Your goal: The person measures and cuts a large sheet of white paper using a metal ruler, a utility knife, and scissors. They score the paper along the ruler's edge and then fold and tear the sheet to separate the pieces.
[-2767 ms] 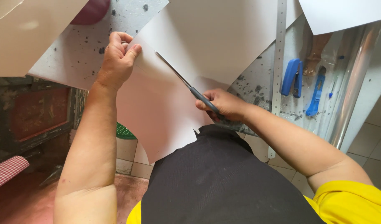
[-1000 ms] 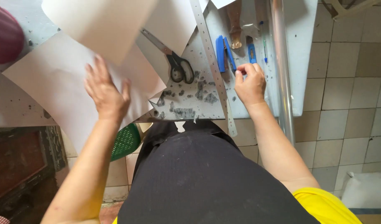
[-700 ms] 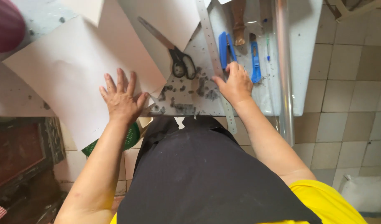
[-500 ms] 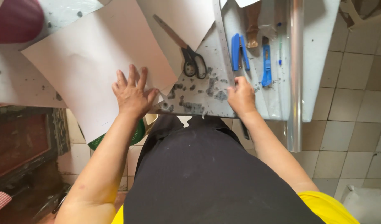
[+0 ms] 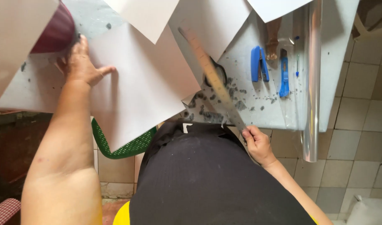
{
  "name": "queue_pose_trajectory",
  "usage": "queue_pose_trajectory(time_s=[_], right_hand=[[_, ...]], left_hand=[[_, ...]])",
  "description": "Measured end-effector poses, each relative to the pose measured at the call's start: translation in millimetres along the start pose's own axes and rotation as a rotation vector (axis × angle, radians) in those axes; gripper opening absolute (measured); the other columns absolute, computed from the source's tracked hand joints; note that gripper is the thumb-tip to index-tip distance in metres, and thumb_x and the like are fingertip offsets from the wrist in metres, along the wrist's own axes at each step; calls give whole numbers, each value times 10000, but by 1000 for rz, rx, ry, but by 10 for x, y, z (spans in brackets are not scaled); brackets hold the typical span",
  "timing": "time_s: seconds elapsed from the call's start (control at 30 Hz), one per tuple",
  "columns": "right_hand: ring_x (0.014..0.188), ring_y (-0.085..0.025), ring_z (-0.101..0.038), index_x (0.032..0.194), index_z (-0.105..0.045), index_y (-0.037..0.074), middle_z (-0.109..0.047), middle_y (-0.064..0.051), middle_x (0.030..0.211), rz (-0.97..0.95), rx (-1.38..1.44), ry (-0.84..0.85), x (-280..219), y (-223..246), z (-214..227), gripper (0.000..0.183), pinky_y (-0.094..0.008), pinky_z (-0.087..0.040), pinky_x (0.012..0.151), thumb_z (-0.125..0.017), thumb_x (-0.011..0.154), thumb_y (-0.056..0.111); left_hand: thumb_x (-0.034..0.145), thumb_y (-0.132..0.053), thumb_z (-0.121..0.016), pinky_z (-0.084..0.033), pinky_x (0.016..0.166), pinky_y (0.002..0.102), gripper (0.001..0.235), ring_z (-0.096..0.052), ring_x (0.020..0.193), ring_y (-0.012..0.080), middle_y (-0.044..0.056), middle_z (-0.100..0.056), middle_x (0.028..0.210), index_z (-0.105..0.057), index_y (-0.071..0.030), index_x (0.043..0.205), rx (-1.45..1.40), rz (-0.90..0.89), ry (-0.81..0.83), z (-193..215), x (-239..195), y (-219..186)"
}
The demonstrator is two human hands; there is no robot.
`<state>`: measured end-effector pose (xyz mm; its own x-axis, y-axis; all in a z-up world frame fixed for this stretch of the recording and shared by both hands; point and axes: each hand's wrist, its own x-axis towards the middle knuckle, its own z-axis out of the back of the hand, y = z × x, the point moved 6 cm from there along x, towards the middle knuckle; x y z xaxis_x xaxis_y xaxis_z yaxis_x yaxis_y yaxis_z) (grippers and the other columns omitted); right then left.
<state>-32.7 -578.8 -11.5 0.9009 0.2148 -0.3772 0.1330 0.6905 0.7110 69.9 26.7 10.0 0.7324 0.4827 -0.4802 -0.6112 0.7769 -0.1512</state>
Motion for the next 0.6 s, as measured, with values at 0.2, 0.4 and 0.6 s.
queue_pose_trajectory(time_s=[0.2, 0.4, 0.6], right_hand=[[793, -194, -630, 1005, -690, 129, -676, 5, 873, 259, -175, 69, 630, 591, -66, 136, -338, -487, 749, -572, 1048, 181], [925, -306, -730, 1145, -728, 53, -785, -93, 1072, 509, -139, 145, 1571, 1042, -297, 215, -411, -557, 824, -602, 1016, 170], [1114, -234, -640, 1417, -528, 83, -517, -119, 1389, -137, 153, -108, 2654, 1059, -134, 549, -361, -573, 966, -658, 988, 401]], left_hand=[[691, -589, -934, -407, 1044, 614, 1117, -426, 1327, 465, 260, -377, 1495, -396, -249, 1609, -10, 82, 14, -144, -365, 77], [806, -617, -917, -351, 1043, 614, 1069, -475, 1231, 506, 330, -557, 1359, -470, -50, 1595, 78, -81, -567, -371, -1170, 277], [974, -253, -817, -212, 1198, 638, 873, -257, 1512, 499, 331, -356, 1637, -284, -2, 1619, -419, 344, -642, -1090, -2387, 259]])
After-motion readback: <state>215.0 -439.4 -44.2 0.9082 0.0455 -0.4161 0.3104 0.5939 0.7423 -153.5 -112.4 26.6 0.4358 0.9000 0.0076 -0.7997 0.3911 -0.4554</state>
